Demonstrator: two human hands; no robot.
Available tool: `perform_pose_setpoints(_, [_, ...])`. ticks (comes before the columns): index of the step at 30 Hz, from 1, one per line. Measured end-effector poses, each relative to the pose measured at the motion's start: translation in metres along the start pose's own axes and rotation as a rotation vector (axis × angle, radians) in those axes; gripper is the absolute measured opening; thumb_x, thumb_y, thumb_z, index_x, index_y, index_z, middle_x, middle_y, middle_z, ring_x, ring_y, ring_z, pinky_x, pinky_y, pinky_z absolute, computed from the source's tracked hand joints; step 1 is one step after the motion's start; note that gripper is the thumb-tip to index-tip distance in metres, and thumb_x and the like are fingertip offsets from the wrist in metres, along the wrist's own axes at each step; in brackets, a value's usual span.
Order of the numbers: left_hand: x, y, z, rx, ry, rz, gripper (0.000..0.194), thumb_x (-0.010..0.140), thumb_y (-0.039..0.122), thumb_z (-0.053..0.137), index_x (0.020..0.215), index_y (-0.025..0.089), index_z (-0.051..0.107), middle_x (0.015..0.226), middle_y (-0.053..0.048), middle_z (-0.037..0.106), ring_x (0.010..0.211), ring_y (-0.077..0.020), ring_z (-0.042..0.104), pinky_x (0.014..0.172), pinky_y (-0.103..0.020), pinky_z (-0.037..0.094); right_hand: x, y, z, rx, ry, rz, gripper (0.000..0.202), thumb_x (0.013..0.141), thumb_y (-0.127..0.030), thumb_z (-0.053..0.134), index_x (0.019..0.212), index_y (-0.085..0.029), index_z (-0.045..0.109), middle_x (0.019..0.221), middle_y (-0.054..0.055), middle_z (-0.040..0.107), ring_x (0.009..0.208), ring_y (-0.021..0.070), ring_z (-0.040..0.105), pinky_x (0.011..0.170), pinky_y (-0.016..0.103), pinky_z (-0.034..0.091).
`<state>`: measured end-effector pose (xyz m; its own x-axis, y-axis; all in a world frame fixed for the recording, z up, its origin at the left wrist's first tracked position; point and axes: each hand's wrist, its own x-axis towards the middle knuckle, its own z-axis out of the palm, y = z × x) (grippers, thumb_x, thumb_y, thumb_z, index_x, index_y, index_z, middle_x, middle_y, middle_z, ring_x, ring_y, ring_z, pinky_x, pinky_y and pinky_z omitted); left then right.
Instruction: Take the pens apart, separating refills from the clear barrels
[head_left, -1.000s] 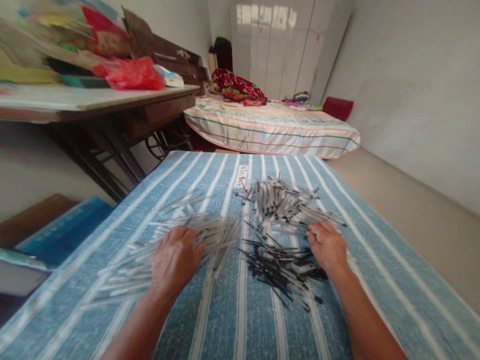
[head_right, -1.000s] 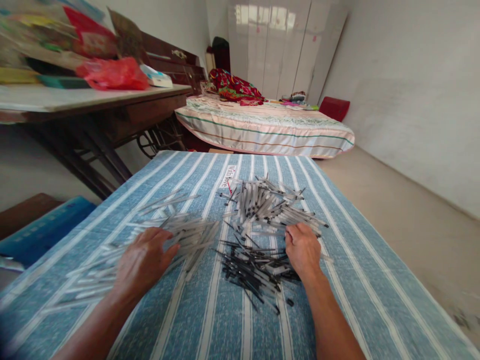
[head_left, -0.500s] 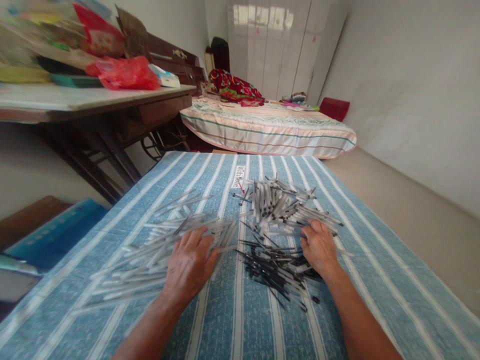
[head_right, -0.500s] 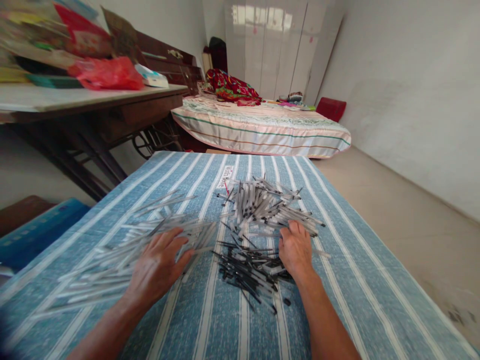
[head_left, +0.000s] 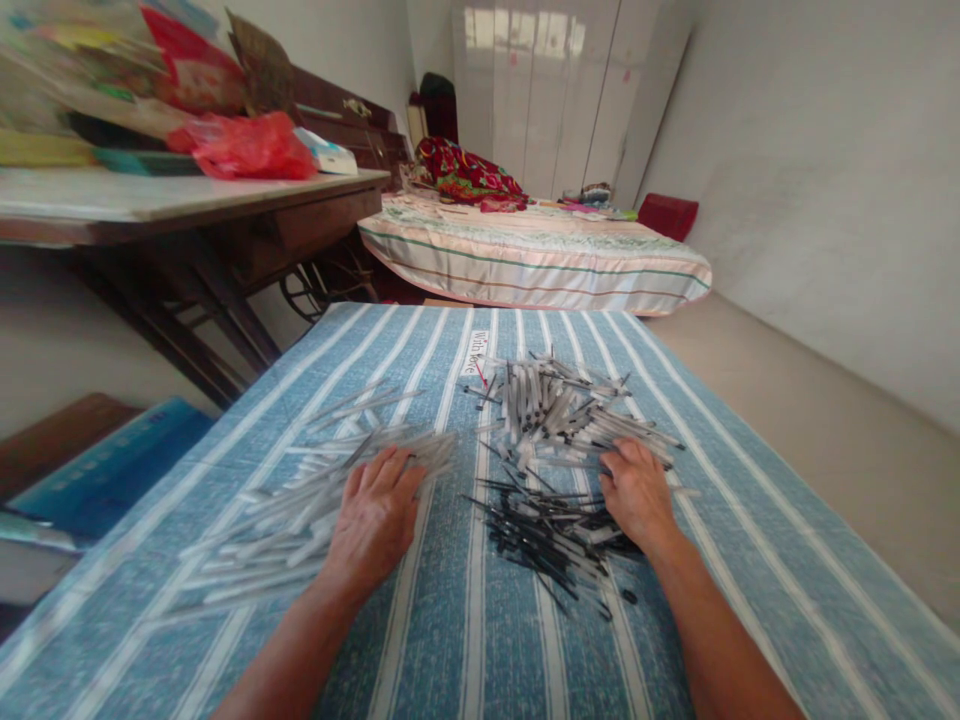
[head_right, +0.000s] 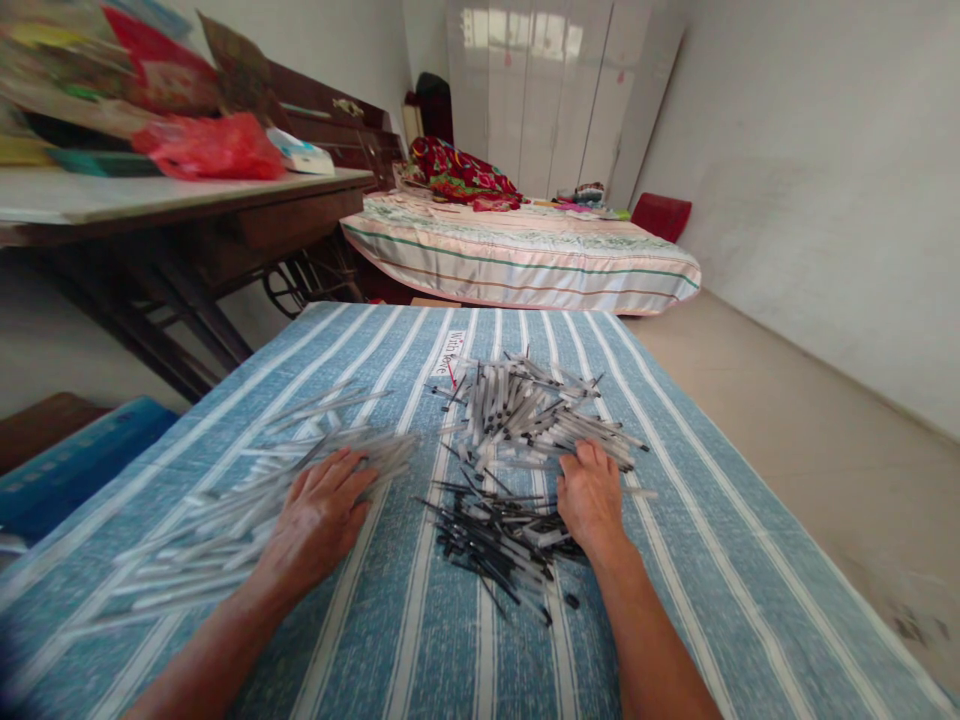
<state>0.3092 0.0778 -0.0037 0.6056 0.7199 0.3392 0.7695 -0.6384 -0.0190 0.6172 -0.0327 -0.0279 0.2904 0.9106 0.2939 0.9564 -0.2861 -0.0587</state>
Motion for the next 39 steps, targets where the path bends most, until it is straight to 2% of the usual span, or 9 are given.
perform_pose_setpoints(6, [0.001,-0.007,-0.004,0.049,-0.034,-0.039,0.034,0.074,0.014,0.042,0.102,0.018,0.060,0.120,-0.012,0.055,0.115,-0.0288,0.045,0.092,-0.045,0.037,0.000,0.000,-0.001,-0.014,0.002,0.004,0.013,0.075,-0.019,0.054,0.078,-0.019,0.066,0.115,0.012,0.054,0.115,0.0281,0.039,0.090,0.038,0.032])
perform_pose_setpoints(14, [0.000,-0.003,-0.005,0.103,-0.046,-0.050,0.037,0.074,0.012,0.040,0.105,0.015,0.060,0.120,-0.015,0.055,0.115,-0.0309,0.045,0.090,-0.045,0.038,-0.001,-0.001,-0.002,-0.002,-0.032,0.013,0.017,0.074,-0.017,0.053,0.084,-0.017,0.066,0.119,0.013,0.052,0.118,0.0290,0.036,0.092,0.039,0.031])
perform_pose_setpoints(19, [0.000,0.002,-0.004,0.064,-0.014,-0.037,0.037,0.075,0.017,0.043,0.109,0.014,0.058,0.123,-0.017,0.051,0.117,-0.0328,0.042,0.091,-0.047,0.037,0.000,-0.003,-0.005,0.018,-0.023,-0.022,0.016,0.074,-0.013,0.051,0.082,-0.015,0.065,0.118,0.012,0.054,0.119,0.0268,0.036,0.095,0.037,0.029])
perform_pose_setpoints(24, [-0.002,0.006,0.002,0.063,0.050,0.012,0.034,0.076,0.021,0.046,0.107,0.015,0.059,0.121,-0.017,0.052,0.117,-0.0333,0.042,0.090,-0.047,0.038,0.000,-0.004,-0.005,0.014,-0.041,-0.012,0.020,0.076,-0.017,0.051,0.091,-0.014,0.064,0.120,0.014,0.052,0.118,0.0287,0.037,0.094,0.039,0.030])
perform_pose_setpoints(28, [-0.004,0.009,0.007,0.035,0.086,0.063,0.034,0.077,0.021,0.047,0.109,0.015,0.058,0.121,-0.017,0.052,0.117,-0.0335,0.042,0.090,-0.048,0.037,0.001,-0.002,-0.003,0.024,-0.038,-0.025,0.015,0.075,-0.017,0.054,0.083,-0.015,0.066,0.120,0.014,0.052,0.120,0.0292,0.034,0.095,0.040,0.029])
perform_pose_setpoints(33, [-0.005,0.014,0.007,0.002,0.087,0.100,0.030,0.078,0.023,0.049,0.106,0.015,0.057,0.120,-0.016,0.052,0.118,-0.0320,0.042,0.092,-0.048,0.037,0.001,-0.001,-0.001,0.050,-0.012,-0.055,0.017,0.079,-0.015,0.050,0.087,-0.016,0.065,0.112,0.012,0.057,0.115,0.0264,0.040,0.094,0.039,0.030])
perform_pose_setpoints(39, [-0.005,0.018,0.010,-0.082,0.164,0.147,0.025,0.080,0.024,0.049,0.101,0.012,0.057,0.117,-0.017,0.053,0.116,-0.0317,0.042,0.092,-0.048,0.040,0.000,0.001,0.001,0.022,-0.004,-0.081,0.010,0.077,-0.018,0.055,0.079,-0.017,0.065,0.118,0.013,0.053,0.119,0.0301,0.036,0.093,0.042,0.031])
